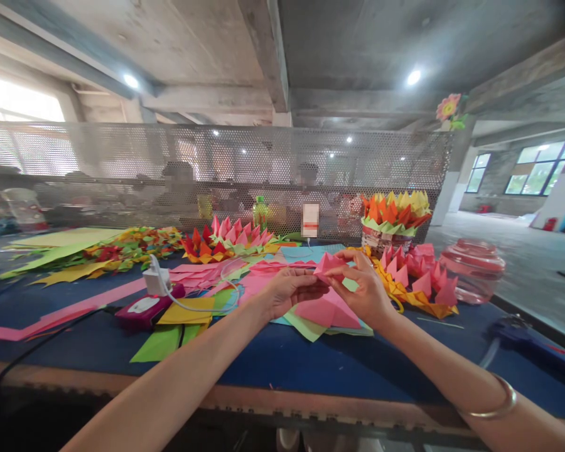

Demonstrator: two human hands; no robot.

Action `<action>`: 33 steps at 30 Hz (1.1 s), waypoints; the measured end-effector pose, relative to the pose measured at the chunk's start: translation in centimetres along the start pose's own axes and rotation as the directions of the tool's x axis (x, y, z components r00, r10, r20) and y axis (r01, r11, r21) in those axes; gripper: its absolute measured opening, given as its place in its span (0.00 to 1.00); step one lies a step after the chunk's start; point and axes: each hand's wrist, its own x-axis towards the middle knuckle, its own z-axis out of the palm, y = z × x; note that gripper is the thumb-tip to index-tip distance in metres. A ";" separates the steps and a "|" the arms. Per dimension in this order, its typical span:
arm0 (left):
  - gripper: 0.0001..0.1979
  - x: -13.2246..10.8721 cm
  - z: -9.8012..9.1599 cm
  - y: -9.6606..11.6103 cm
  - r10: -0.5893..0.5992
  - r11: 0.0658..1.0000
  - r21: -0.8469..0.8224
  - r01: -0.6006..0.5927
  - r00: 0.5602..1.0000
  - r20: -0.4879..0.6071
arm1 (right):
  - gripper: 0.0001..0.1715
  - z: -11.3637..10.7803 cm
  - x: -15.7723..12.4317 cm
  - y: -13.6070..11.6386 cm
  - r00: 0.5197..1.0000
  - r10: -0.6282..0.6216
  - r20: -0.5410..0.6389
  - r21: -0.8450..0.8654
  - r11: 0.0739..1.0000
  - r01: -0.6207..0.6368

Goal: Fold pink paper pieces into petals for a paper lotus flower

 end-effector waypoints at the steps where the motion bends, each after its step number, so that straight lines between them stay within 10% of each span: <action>1: 0.09 0.0 0.0 0.0 0.000 1.000 -0.004 0.000 1.000 -0.002 | 0.07 0.0 0.0 0.0 1.000 -0.003 -0.003 0.002 1.000 0.003; 33: 0.10 0.1 -0.3 0.0 -0.012 0.999 0.032 0.012 1.000 0.011 | 0.12 -0.6 0.2 -0.4 0.990 -0.078 0.118 -0.066 0.994 0.086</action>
